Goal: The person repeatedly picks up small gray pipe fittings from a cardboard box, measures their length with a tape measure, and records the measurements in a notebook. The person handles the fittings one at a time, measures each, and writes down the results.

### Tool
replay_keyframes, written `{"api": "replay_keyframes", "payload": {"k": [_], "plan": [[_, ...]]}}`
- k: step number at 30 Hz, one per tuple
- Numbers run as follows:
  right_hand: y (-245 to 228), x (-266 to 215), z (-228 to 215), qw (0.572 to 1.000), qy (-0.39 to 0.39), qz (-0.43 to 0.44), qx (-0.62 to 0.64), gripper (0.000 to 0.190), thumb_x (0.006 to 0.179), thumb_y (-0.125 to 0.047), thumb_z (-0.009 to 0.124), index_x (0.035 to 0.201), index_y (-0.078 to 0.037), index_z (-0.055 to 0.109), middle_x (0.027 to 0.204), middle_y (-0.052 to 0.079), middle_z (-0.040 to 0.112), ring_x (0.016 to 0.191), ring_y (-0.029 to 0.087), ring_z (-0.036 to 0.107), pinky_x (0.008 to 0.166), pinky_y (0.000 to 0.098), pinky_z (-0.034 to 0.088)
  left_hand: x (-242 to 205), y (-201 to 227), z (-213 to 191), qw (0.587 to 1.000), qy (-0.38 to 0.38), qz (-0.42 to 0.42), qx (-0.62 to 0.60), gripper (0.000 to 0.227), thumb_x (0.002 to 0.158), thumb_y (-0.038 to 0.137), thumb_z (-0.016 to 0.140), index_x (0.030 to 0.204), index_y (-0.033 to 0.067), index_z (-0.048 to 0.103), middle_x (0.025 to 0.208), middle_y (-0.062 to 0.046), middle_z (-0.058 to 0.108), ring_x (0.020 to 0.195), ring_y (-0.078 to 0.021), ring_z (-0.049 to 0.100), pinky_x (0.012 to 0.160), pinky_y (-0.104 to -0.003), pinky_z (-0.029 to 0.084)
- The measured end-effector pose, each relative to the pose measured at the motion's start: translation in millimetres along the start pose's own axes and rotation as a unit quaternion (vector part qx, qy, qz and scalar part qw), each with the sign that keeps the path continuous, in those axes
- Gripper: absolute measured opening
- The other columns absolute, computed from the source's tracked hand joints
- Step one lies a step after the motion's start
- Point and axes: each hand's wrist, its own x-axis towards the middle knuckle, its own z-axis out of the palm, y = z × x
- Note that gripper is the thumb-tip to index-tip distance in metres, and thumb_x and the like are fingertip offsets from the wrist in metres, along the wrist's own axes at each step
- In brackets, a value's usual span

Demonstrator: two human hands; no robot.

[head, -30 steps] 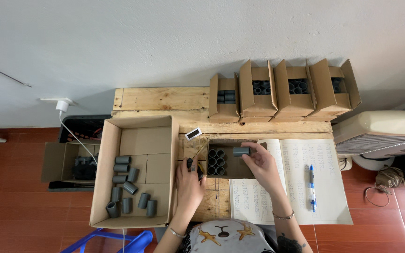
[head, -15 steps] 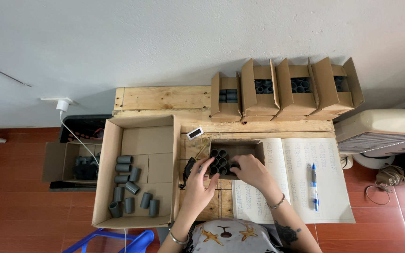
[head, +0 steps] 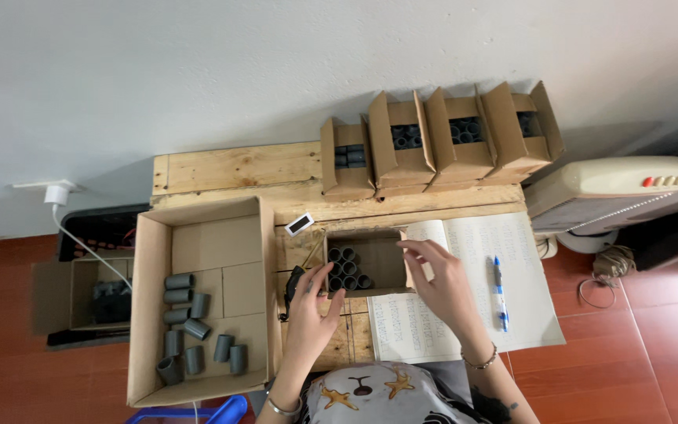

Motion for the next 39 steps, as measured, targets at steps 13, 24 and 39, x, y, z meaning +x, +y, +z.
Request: {"api": "replay_keyframes", "payload": {"k": [13,24,39], "plan": [[198.6,-89.3,-40.7,0.916,0.023,0.232,-0.327,0.055,0.102,-0.028,0.047,0.157,-0.021,0.044,0.098,0.01,0.07,0.08,0.031,0.07,0.057,0.0442,0.054,1.0,-8.5,4.1,0.999,-0.017,0.0,0.035,0.047,0.097,0.031,0.064,0.143,0.0195,0.059,0.139,-0.008,0.057,0.119,-0.0167,0.065,0.09,-0.029,0.063],[219.0,-150.7,-23.4,0.91,0.175,0.145,0.347,0.024,0.1,0.009,0.05,0.107,-0.014,0.057,0.105,0.009,0.07,0.095,0.012,0.066,0.07,0.0199,0.052,-2.5,-10.9,6.3,0.999,-0.008,0.008,0.041,0.053,0.096,0.031,0.064,0.147,0.0186,0.055,0.138,-0.01,0.058,0.111,-0.0171,0.067,0.086,-0.028,0.063],[196.2,-163.9,-2.4,0.974,0.199,0.11,0.0,0.007,0.091,-0.011,0.074,0.085,-0.007,0.074,0.092,-0.002,0.078,0.057,0.005,0.041,0.05,0.0218,0.036,-1.4,-5.9,6.2,0.999,-0.011,0.008,0.043,0.054,0.096,0.03,0.064,0.147,0.0167,0.055,0.138,-0.011,0.058,0.117,-0.0182,0.065,0.088,-0.028,0.063]]}}
